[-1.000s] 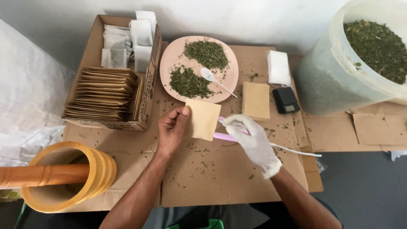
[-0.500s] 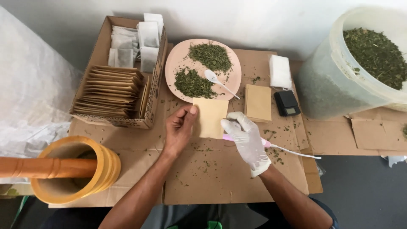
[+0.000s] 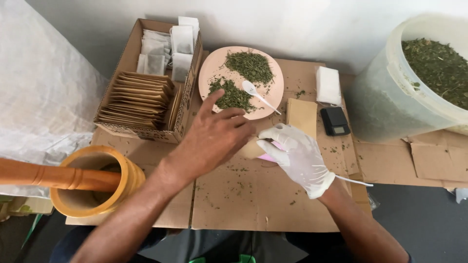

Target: The person is folding the tops of tea bags and using a handheld heat sealer to close them.

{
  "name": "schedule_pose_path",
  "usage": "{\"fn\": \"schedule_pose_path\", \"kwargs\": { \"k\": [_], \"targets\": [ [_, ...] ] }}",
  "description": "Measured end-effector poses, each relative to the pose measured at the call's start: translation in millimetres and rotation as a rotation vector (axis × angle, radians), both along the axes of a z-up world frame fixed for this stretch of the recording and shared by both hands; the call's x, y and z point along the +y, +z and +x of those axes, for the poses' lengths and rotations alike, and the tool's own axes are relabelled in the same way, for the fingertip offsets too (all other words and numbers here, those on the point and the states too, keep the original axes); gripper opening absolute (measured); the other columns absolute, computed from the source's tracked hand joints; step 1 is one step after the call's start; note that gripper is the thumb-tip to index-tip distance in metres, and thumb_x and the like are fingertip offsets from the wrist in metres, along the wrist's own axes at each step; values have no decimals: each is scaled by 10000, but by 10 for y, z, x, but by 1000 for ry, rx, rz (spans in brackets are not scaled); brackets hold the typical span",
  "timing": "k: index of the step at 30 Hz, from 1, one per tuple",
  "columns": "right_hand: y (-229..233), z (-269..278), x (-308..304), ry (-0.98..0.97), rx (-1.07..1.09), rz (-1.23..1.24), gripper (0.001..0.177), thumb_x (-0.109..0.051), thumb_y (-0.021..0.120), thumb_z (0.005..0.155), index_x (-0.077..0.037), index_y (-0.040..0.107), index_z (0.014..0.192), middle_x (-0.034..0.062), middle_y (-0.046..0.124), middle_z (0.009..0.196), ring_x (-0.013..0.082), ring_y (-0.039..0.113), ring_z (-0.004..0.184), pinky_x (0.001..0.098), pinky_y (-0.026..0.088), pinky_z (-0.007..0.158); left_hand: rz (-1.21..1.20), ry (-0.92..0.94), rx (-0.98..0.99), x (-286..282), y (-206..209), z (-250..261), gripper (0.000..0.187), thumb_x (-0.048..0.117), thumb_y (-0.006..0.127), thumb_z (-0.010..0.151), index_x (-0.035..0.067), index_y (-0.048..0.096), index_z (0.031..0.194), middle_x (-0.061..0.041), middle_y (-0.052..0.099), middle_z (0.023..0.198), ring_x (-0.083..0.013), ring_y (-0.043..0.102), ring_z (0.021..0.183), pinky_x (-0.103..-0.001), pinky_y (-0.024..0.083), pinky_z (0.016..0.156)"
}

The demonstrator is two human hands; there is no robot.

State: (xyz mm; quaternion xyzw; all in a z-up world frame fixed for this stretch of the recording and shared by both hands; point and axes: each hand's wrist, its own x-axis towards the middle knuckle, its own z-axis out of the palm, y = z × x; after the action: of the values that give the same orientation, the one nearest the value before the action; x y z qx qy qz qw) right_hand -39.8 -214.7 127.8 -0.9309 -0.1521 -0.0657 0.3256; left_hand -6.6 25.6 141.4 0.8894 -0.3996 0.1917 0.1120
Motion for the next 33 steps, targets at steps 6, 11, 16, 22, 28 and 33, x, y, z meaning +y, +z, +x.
{"fn": "schedule_pose_path", "kwargs": {
  "k": [6, 11, 16, 22, 28, 33],
  "targets": [
    [82, 92, -27, 116, -109, -63, 156, -307, 818, 1029, -237, 830, 1168, 39, 812, 1099, 271, 784, 1125, 434, 629, 998, 299, 70, 237, 47, 568, 21, 250, 221, 744, 1049, 275, 843, 1271, 10, 851, 786, -170, 832, 800, -658, 271, 1361],
    [406, 80, -94, 26, -163, -46, 231, -408, 763, 1074, -340, 811, 1289, -7, 786, 1256, 237, 728, 1255, 409, 552, 1107, 171, 180, 237, 411, 677, 177, 167, 251, 726, 1077, 259, 856, 1181, -28, 831, 778, -261, 840, 810, -598, 438, 1246],
    [398, -37, -433, -154, -66, 69, 266, -452, 721, 1103, -387, 792, 1351, -21, 765, 1333, 238, 699, 1309, 426, 505, 1183, -221, 435, 304, 1029, 900, 184, 187, 191, 731, 1109, 193, 879, 1223, -122, 860, 972, -418, 823, 965, -570, 593, 1008],
    [33, -156, -611, -146, 82, 221, 284, -173, 682, 1053, -40, 799, 1275, 49, 798, 1197, 172, 694, 927, 304, 538, 842, -355, 513, -42, 1421, 414, 441, 179, 69, 804, 1094, -21, 895, 1217, -96, 860, 939, -170, 685, 570, -323, 519, 524],
    [-269, -176, -621, -256, 227, 208, 282, -363, 770, 1050, -241, 854, 1290, 73, 826, 1306, 305, 748, 1296, 506, 539, 1174, -261, 766, 47, 1318, 87, 552, 192, 126, 692, 1080, 142, 882, 1072, -103, 782, 762, -422, 792, 729, -501, 622, 776],
    [-321, -181, -597, -270, 290, 194, 299, -403, 754, 1050, -268, 851, 1299, 108, 812, 1306, 368, 755, 1257, 545, 582, 1119, -212, 859, 81, 1518, 200, 540, 207, 234, 707, 1087, 121, 872, 1138, -244, 799, 855, -555, 792, 872, -667, 612, 793]
  ]
}}
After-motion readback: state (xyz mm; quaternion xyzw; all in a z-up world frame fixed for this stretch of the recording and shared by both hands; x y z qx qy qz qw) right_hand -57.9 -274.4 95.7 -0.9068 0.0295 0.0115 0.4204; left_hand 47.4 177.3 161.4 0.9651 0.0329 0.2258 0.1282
